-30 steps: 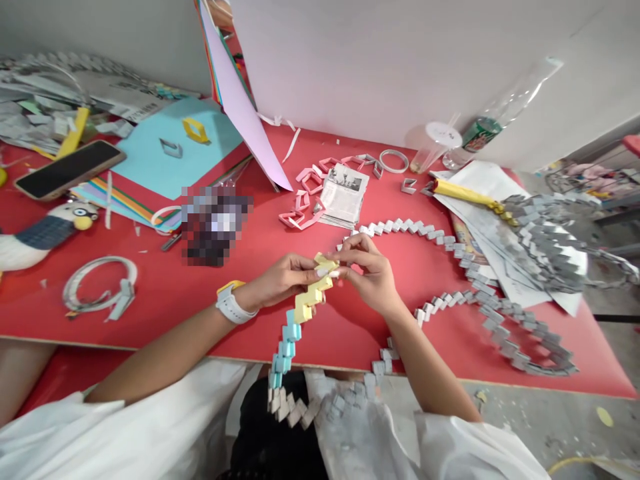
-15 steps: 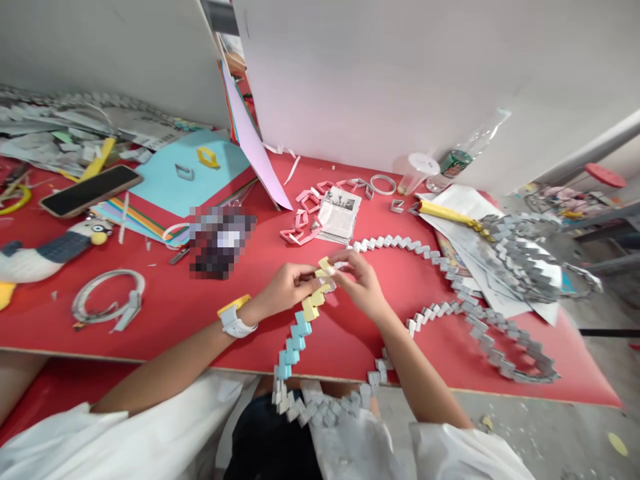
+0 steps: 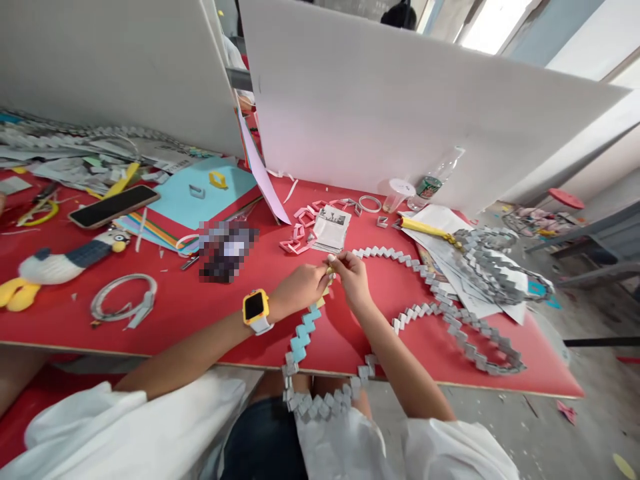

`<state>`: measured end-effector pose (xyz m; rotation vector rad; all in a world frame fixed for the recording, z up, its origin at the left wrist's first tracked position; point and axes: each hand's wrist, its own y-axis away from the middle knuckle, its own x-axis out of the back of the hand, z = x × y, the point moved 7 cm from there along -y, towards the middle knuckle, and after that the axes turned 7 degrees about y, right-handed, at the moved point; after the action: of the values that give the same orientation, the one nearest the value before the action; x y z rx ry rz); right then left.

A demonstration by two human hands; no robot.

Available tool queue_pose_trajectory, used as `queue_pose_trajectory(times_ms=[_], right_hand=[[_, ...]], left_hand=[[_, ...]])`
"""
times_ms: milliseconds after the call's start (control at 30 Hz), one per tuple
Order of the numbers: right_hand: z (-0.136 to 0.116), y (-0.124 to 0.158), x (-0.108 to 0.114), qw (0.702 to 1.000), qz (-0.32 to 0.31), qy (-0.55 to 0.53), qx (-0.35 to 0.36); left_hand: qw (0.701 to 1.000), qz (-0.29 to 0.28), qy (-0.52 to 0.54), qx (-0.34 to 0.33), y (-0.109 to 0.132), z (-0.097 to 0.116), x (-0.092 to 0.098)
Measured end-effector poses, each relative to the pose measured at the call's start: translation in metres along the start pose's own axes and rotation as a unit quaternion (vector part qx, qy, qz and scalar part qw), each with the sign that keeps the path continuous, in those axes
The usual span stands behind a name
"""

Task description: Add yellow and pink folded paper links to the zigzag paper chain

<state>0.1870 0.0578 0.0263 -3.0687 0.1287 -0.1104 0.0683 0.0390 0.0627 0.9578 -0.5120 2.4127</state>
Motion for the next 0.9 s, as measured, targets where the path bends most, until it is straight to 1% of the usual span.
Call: queue_pose_trajectory(times_ms=[33, 100, 133, 167, 200, 233, 300, 367, 400, 467, 567, 633, 733, 800, 833, 900], right_hand=[[-0.001, -0.002, 0.003, 1.0, 0.002, -0.007, 0.004], [-0.001, -0.009, 0.01, 1.0, 0.003, -0.017, 0.009], [0.001, -0.013, 0.012, 1.0, 0.0, -0.022, 0.008], [0.004, -0.018, 0.014, 1.0, -0.007, -0.027, 0.003], [0.008, -0.022, 0.014, 0.999, -0.017, -0.031, -0.005], [0.014, -0.025, 0.013, 0.999, -0.028, -0.034, -0.014], [0.026, -0.029, 0.007, 0.998, -0.048, -0.038, -0.031], [0.037, -0.028, 0.001, 0.996, -0.062, -0.037, -0.044], [0.04, -0.027, -0.001, 0.996, -0.068, -0.036, -0.05], [0.044, -0.022, -0.004, 0.995, -0.08, -0.032, -0.059], [0.042, -0.014, -0.008, 0.992, -0.106, -0.022, -0.064], [0.037, -0.01, -0.011, 0.99, -0.125, -0.013, -0.056], [0.032, -0.005, -0.014, 0.99, -0.139, 0.007, -0.038], [0.03, -0.003, -0.012, 0.99, -0.135, 0.022, -0.029], [0.029, -0.002, -0.011, 0.99, -0.134, 0.029, -0.024], [0.026, 0.0, -0.011, 0.989, -0.144, 0.041, -0.013]], left_hand=[[1.0, -0.009, 0.003, -0.002, -0.004, -0.002, 0.004], [1.0, -0.02, 0.002, -0.004, -0.01, -0.015, 0.015], [1.0, 0.004, -0.023, -0.001, -0.013, -0.025, 0.024], [0.996, 0.052, -0.072, 0.01, -0.015, -0.037, 0.035], [0.989, 0.078, -0.123, 0.016, -0.016, -0.049, 0.042], [0.986, 0.085, -0.14, 0.019, -0.017, -0.061, 0.045], [0.985, 0.085, -0.151, 0.023, -0.016, -0.081, 0.043], [0.986, 0.085, -0.143, 0.02, -0.014, -0.091, 0.038], [0.986, 0.09, -0.14, 0.017, -0.012, -0.092, 0.035], [0.986, 0.109, -0.129, 0.001, -0.009, -0.088, 0.032], [0.987, 0.131, -0.079, -0.058, -0.005, -0.071, 0.027], [0.987, 0.115, -0.04, -0.104, -0.004, -0.059, 0.021], [0.986, 0.073, -0.013, -0.148, -0.003, -0.046, 0.011], [0.986, 0.059, -0.002, -0.157, -0.001, -0.04, 0.008], [0.986, 0.062, 0.007, -0.152, -0.001, -0.039, 0.007], [0.986, 0.099, 0.04, -0.127, 0.0, -0.041, 0.011]])
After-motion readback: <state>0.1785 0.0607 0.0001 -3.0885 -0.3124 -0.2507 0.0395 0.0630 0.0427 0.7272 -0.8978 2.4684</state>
